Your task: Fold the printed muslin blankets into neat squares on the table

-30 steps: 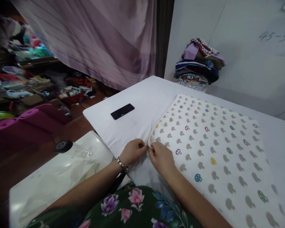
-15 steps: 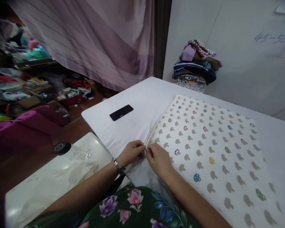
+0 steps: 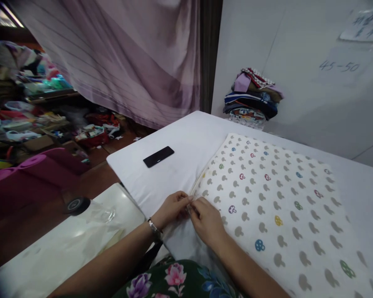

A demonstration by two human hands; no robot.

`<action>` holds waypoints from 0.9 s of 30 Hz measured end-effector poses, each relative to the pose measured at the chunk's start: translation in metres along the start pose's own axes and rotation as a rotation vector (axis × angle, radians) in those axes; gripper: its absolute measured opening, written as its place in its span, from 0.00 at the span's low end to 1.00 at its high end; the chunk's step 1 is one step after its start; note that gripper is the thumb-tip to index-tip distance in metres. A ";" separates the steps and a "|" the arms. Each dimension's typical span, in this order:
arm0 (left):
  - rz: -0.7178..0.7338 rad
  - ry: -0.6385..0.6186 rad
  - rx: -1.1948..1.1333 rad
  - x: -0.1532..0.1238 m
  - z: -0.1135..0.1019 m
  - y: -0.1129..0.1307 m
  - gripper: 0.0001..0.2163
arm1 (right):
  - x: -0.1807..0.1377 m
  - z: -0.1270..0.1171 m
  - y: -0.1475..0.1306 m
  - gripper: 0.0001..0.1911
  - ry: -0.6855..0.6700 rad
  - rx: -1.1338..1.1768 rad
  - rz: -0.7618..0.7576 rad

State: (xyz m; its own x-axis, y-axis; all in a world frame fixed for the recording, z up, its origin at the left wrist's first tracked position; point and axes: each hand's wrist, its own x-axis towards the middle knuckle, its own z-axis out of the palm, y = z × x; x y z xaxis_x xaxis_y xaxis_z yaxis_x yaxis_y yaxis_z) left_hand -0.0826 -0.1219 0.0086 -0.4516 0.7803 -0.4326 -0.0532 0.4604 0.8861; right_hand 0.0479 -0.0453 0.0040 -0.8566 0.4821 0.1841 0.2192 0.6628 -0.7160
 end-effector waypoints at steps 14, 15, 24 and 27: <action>-0.026 -0.008 0.115 0.015 0.000 -0.004 0.08 | 0.004 -0.029 -0.001 0.13 0.037 0.011 -0.065; -0.025 0.001 0.125 0.015 0.000 -0.004 0.08 | 0.006 -0.034 0.002 0.14 0.038 -0.032 -0.074; 0.113 0.080 0.366 0.012 -0.004 -0.003 0.06 | 0.024 -0.035 0.053 0.30 -0.228 -0.427 0.022; 0.125 0.079 0.366 0.014 -0.006 -0.005 0.08 | 0.031 -0.039 0.052 0.31 -0.275 -0.401 0.029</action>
State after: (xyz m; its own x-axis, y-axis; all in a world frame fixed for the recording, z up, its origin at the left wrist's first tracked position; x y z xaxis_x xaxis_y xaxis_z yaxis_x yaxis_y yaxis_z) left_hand -0.0941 -0.1158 -0.0012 -0.5026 0.8116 -0.2979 0.3216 0.4954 0.8069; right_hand 0.0505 0.0261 -0.0013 -0.9274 0.3699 -0.0557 0.3611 0.8461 -0.3920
